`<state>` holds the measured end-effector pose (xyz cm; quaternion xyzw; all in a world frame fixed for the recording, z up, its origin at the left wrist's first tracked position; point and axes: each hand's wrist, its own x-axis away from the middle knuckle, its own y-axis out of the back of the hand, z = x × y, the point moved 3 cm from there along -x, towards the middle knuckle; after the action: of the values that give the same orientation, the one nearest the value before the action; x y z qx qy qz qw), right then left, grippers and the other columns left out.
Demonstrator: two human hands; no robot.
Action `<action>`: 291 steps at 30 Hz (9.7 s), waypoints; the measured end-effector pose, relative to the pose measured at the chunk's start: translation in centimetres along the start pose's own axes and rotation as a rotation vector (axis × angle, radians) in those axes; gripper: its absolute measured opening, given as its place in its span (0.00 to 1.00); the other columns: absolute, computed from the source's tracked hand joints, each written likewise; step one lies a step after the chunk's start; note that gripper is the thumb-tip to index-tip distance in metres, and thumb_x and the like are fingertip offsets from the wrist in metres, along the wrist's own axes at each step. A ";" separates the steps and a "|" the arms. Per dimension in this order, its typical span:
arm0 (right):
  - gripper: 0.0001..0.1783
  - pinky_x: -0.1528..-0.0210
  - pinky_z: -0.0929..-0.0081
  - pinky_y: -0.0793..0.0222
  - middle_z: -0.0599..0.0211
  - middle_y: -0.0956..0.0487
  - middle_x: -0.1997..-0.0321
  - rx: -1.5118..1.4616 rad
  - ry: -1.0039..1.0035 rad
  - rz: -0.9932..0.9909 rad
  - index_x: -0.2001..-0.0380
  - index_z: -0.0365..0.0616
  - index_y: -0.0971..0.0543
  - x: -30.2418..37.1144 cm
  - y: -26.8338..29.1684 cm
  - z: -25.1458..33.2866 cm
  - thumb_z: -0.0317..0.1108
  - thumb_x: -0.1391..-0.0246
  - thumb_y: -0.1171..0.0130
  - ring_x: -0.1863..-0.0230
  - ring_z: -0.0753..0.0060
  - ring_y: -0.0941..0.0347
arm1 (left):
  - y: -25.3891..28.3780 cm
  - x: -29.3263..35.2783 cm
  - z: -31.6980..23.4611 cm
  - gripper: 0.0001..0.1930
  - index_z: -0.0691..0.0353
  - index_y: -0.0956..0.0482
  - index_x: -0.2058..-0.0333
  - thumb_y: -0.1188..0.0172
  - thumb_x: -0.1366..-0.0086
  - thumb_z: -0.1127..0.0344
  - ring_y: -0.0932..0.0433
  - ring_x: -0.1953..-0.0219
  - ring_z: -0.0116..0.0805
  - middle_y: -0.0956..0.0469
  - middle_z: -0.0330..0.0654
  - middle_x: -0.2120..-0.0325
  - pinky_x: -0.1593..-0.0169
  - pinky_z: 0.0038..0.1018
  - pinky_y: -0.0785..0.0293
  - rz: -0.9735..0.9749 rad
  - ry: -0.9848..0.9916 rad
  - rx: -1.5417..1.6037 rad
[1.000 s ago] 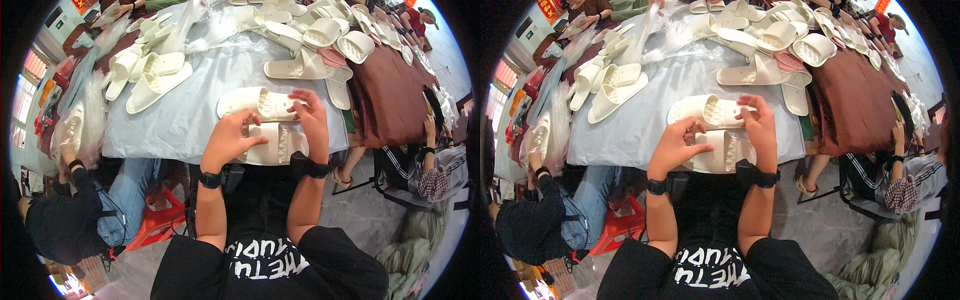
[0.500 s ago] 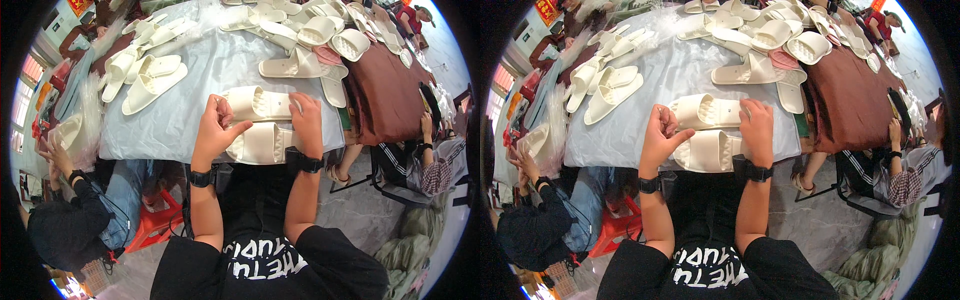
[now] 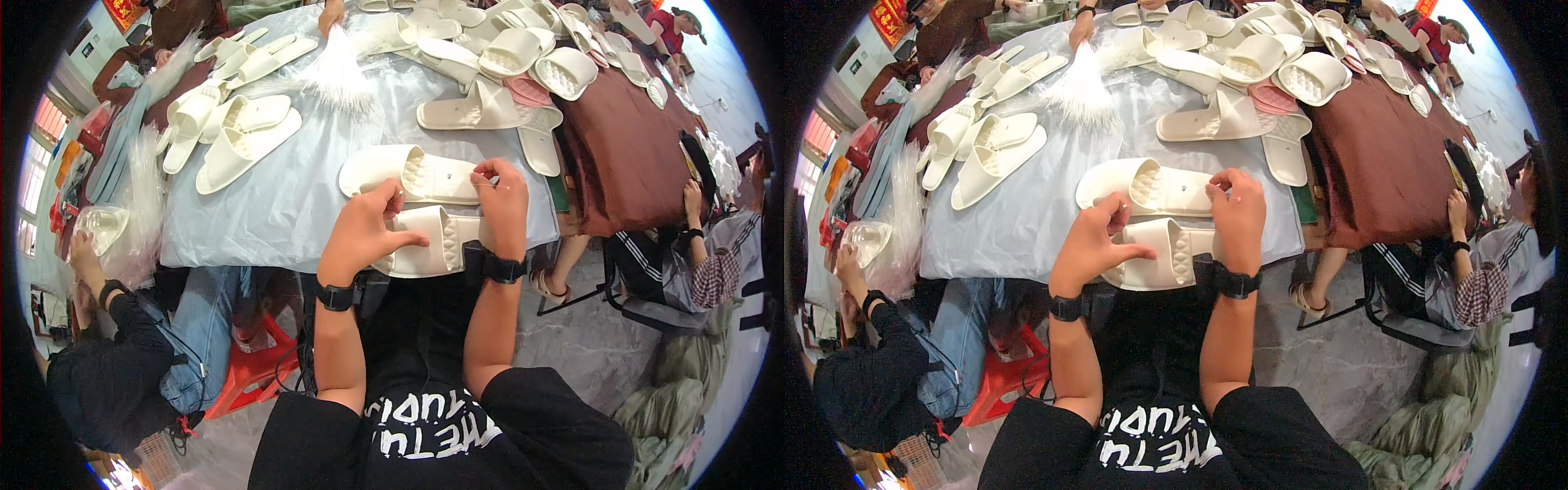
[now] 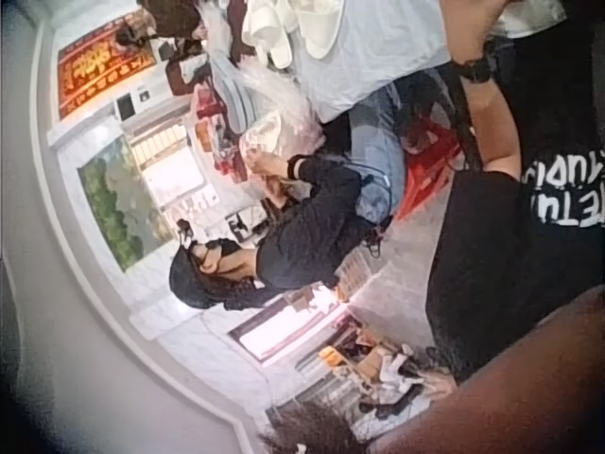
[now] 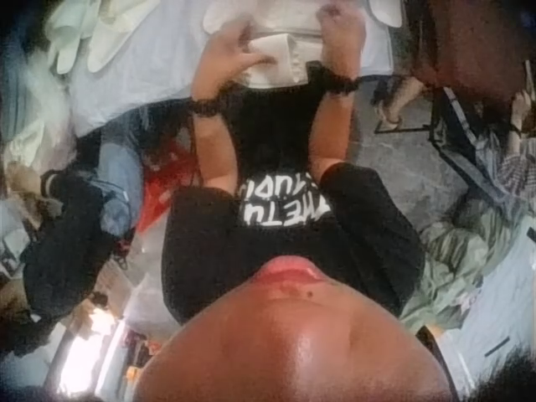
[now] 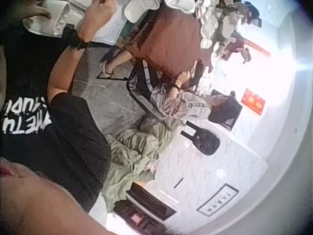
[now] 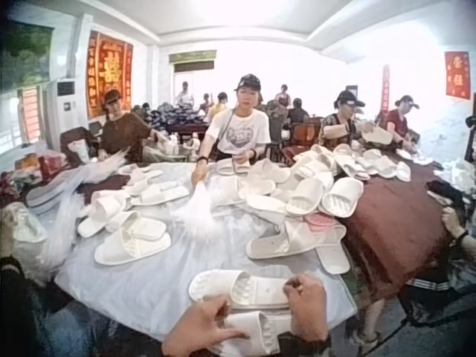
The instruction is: Assembling and inspecting white slippers in a manufacturing setting.
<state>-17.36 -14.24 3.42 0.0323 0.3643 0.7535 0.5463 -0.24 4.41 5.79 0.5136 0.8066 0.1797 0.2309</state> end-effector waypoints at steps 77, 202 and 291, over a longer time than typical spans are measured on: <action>0.07 0.47 0.62 0.24 0.54 0.12 0.60 -0.486 0.321 0.294 0.62 0.37 0.11 2.2 -2.7 8.9 0.27 0.43 0.27 0.52 0.54 0.17 | -1.1 -0.6 0.9 0.09 0.64 0.14 0.56 0.31 0.27 0.64 0.43 0.77 0.13 0.37 0.23 0.81 0.74 0.22 0.50 -0.429 0.004 0.472; 0.12 0.54 0.82 0.30 0.73 0.18 0.64 -0.972 -0.088 0.145 0.57 0.35 0.16 1.2 -3.9 6.1 0.35 0.25 0.40 0.61 0.83 0.25 | 1.5 1.2 1.9 0.47 0.53 0.33 0.25 0.38 0.46 0.85 0.39 0.75 0.23 0.20 0.42 0.55 0.68 0.23 0.34 -0.136 0.160 0.298; 0.32 0.63 0.82 0.31 0.67 0.20 0.50 -0.671 -0.243 -0.009 0.31 0.35 0.28 -0.9 -2.3 -2.4 0.31 0.35 0.29 0.58 0.82 0.25 | 1.6 -0.2 6.2 0.09 0.65 0.12 0.60 0.26 0.32 0.66 0.42 0.80 0.15 0.30 0.27 0.85 0.75 0.23 0.47 -0.551 0.216 0.419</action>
<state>-16.24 -15.93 0.65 -0.0610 0.0290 0.8195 0.5691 4.54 5.19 1.53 0.2913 0.9538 -0.0050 0.0737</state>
